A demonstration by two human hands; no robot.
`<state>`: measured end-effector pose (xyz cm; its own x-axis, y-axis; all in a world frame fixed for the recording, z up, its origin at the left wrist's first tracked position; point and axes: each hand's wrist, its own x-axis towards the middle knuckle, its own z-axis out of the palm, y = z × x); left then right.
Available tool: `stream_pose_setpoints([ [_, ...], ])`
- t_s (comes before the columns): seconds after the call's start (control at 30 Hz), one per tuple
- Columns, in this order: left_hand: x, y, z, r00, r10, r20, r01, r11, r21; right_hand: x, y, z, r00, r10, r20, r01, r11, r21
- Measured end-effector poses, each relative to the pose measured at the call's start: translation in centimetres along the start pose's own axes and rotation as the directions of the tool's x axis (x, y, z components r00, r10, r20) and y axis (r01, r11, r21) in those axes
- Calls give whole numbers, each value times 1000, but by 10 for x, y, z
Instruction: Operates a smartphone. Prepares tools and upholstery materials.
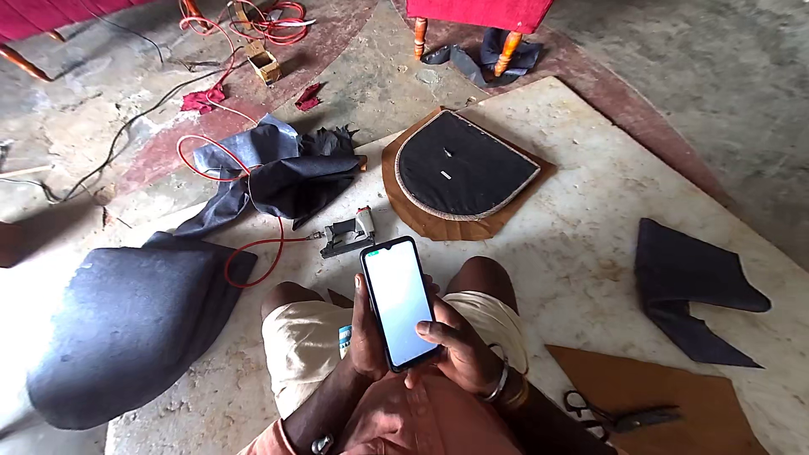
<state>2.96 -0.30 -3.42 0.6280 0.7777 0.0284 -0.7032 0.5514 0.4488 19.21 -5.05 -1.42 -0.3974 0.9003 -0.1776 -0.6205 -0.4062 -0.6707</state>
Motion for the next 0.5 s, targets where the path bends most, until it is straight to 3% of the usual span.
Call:
stream_pose_setpoints([
  [0.07,0,4,-2,999,-28,18,29,998,-49,1,-1,1,1000,18,17,-17,999,-38],
  [0.17,0,11,-4,999,-48,23,49,996,-75,4,-4,2,999,34,12,-30,971,-239],
  [0.3,0,18,-5,1000,-31,1,31,998,-59,4,-6,-7,1000,-1,7,4,859,-513],
  [0.5,-2,23,-12,999,-33,13,34,996,-83,-1,-9,-28,992,-83,-92,8,785,-620],
])
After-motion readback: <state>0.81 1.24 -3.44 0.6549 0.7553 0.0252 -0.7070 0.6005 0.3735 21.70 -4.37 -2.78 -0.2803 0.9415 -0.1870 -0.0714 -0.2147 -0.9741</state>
